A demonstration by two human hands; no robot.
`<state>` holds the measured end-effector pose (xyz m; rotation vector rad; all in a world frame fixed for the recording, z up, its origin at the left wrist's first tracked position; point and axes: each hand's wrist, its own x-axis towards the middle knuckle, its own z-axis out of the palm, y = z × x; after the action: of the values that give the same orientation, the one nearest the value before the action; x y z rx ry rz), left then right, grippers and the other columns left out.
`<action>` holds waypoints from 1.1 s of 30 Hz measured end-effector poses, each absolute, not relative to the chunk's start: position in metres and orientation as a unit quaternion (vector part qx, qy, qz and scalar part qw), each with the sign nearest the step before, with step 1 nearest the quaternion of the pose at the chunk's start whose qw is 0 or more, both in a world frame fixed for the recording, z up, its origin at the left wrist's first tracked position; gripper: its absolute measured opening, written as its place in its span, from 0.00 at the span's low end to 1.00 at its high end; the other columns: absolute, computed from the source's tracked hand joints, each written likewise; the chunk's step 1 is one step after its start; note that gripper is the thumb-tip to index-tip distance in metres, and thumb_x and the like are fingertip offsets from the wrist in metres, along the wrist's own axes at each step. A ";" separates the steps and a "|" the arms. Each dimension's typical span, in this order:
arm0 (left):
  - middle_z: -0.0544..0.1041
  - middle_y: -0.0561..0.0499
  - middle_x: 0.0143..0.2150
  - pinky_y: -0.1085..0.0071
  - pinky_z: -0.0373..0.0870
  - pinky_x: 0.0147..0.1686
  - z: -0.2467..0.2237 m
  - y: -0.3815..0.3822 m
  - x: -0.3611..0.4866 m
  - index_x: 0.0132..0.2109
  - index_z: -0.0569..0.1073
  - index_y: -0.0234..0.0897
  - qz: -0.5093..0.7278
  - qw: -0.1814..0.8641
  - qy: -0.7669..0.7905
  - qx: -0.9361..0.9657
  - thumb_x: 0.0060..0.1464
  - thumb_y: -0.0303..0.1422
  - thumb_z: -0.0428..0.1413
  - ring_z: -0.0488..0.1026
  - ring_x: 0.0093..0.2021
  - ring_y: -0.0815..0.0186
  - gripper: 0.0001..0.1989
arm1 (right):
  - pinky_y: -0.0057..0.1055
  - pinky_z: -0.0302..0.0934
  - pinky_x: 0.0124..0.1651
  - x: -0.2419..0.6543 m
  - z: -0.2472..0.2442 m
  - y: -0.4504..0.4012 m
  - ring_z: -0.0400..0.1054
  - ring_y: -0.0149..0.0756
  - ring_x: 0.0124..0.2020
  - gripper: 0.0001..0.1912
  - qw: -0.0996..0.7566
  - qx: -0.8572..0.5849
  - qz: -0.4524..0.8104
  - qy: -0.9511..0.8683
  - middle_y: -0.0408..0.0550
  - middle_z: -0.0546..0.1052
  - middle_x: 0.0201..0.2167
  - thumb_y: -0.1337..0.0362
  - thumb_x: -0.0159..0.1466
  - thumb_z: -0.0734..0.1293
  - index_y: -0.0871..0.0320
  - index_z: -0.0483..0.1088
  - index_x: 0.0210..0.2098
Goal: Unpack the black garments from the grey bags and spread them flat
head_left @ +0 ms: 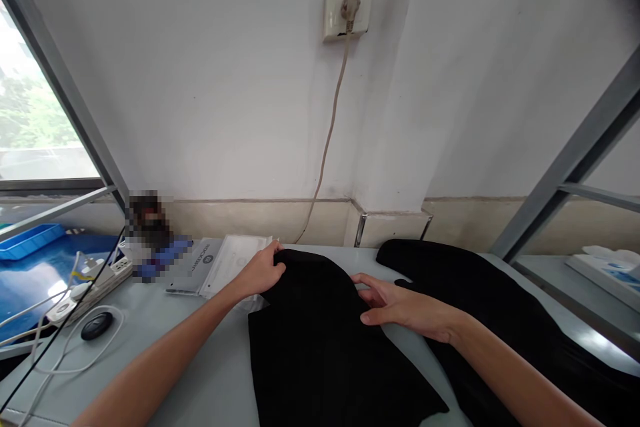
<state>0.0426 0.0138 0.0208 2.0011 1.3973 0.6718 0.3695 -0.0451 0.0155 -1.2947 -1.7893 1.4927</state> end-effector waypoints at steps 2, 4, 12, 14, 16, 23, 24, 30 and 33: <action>0.78 0.52 0.33 0.67 0.67 0.31 0.020 0.015 0.040 0.49 0.69 0.41 0.234 0.313 0.529 0.753 0.62 0.36 0.53 0.75 0.31 0.59 0.10 | 0.39 0.72 0.48 0.371 0.014 -0.044 0.77 0.44 0.47 0.34 0.213 -0.472 0.590 -0.620 0.50 0.79 0.49 0.55 0.59 0.76 0.49 0.70 0.63; 0.77 0.53 0.30 0.67 0.65 0.29 0.020 0.016 0.038 0.52 0.70 0.41 0.213 0.323 0.526 0.757 0.63 0.44 0.56 0.75 0.29 0.59 0.16 | 0.38 0.72 0.46 0.371 0.014 -0.044 0.76 0.45 0.50 0.32 0.203 -0.486 0.598 -0.604 0.52 0.78 0.54 0.54 0.61 0.74 0.48 0.70 0.63; 0.81 0.45 0.46 0.65 0.69 0.38 0.023 0.019 0.037 0.53 0.69 0.40 0.143 0.268 0.514 0.802 0.65 0.56 0.51 0.79 0.43 0.54 0.25 | 0.37 0.67 0.52 0.366 0.030 -0.049 0.73 0.43 0.49 0.38 0.145 -0.530 0.552 -0.627 0.49 0.76 0.50 0.50 0.62 0.74 0.48 0.62 0.68; 0.80 0.42 0.49 0.63 0.70 0.40 0.024 0.025 0.041 0.56 0.68 0.39 0.131 0.257 0.518 0.805 0.64 0.56 0.53 0.79 0.45 0.52 0.27 | 0.39 0.64 0.58 0.367 0.035 -0.051 0.72 0.44 0.51 0.42 0.122 -0.530 0.526 -0.655 0.48 0.76 0.49 0.50 0.61 0.75 0.49 0.59 0.70; 0.79 0.39 0.51 0.61 0.70 0.43 0.026 0.031 0.047 0.61 0.65 0.37 0.120 0.246 0.519 0.810 0.64 0.56 0.53 0.79 0.48 0.50 0.30 | 0.41 0.64 0.58 0.367 0.038 -0.055 0.71 0.45 0.50 0.43 0.098 -0.539 0.487 -0.680 0.48 0.76 0.49 0.48 0.62 0.74 0.49 0.56 0.71; 0.75 0.39 0.61 0.56 0.67 0.57 0.022 0.041 0.079 0.62 0.69 0.39 0.092 0.214 0.454 0.860 0.64 0.51 0.56 0.70 0.63 0.45 0.27 | 0.43 0.67 0.54 0.376 0.037 -0.087 0.74 0.53 0.49 0.45 0.022 -0.583 0.404 -0.705 0.55 0.78 0.47 0.50 0.64 0.71 0.56 0.51 0.74; 0.75 0.38 0.61 0.55 0.67 0.58 0.020 0.042 0.083 0.61 0.70 0.38 0.091 0.209 0.448 0.865 0.64 0.49 0.57 0.70 0.64 0.44 0.26 | 0.42 0.68 0.51 0.379 0.036 -0.091 0.75 0.52 0.46 0.42 0.016 -0.582 0.396 -0.710 0.54 0.79 0.44 0.51 0.64 0.70 0.56 0.55 0.72; 0.77 0.37 0.54 0.51 0.67 0.57 0.008 0.047 0.092 0.51 0.74 0.36 0.127 0.204 0.421 0.875 0.65 0.35 0.56 0.72 0.58 0.44 0.11 | 0.41 0.71 0.49 0.397 0.027 -0.101 0.77 0.54 0.46 0.17 0.088 -0.562 0.344 -0.747 0.50 0.83 0.40 0.48 0.64 0.68 0.50 0.78 0.46; 0.78 0.41 0.53 0.56 0.70 0.54 0.013 0.042 0.089 0.52 0.73 0.39 0.165 0.229 0.395 0.874 0.68 0.35 0.53 0.75 0.54 0.50 0.10 | 0.42 0.72 0.48 0.392 0.024 -0.092 0.77 0.54 0.44 0.19 0.148 -0.553 0.328 -0.751 0.50 0.83 0.35 0.45 0.69 0.63 0.48 0.78 0.45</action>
<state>0.0893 0.0424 0.0128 2.4069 1.0868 0.4552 0.3920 -0.0919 0.0243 -1.5897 -2.1608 0.9442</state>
